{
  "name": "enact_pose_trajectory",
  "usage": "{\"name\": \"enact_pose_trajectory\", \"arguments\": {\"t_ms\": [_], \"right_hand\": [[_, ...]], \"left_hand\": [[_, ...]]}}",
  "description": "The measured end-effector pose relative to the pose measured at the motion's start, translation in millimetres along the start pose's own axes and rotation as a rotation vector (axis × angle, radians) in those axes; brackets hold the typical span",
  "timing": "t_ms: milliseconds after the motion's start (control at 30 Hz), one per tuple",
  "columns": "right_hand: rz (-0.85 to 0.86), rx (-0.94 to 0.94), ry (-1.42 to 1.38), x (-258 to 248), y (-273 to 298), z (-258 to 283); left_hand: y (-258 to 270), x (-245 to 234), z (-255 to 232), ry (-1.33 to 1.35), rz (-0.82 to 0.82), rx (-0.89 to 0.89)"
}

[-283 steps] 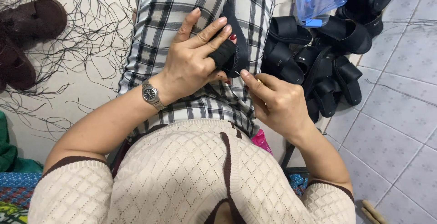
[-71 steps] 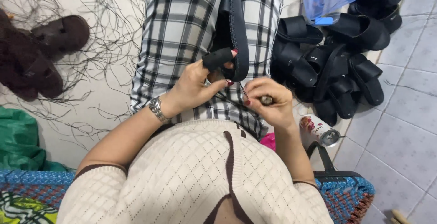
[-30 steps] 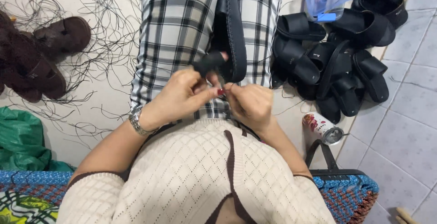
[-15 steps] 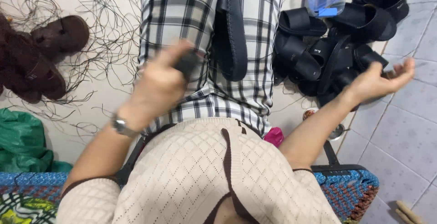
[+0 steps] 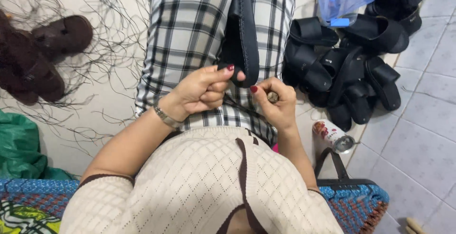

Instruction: Hand-sewing a black sandal using a needle and thread while sitting on the floor.

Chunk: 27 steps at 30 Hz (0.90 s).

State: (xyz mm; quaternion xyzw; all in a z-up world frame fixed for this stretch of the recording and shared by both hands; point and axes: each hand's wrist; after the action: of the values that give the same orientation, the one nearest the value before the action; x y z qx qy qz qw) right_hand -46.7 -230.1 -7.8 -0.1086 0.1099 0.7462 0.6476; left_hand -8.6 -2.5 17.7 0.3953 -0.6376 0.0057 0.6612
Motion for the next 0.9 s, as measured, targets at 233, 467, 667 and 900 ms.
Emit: {"name": "enact_pose_trajectory", "arguments": {"t_ms": [233,467,667,900], "right_hand": [[-0.105,0.005,-0.175,11,4,-15],[0.702,-0.204,-0.003,-18,-13,115],[0.668,-0.257,0.322,-71,-19,85],[0.468,-0.328,0.944,-56,-20,101]], "left_hand": [[-24,-14,10,0.109,-0.11,0.069],[21,-5,5,-0.103,-0.03,-0.162],[127,-79,-109,-0.877,-0.542,0.447],[100,-103,-77,-2.337,-1.304,0.607]]}}
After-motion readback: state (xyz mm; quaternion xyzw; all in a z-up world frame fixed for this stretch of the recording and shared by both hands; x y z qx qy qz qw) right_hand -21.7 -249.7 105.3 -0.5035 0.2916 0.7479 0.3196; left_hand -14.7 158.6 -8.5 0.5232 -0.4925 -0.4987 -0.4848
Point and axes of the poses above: each hand's wrist, its own y-axis away from the middle knuckle, its own x-axis out of the palm, z = x × y
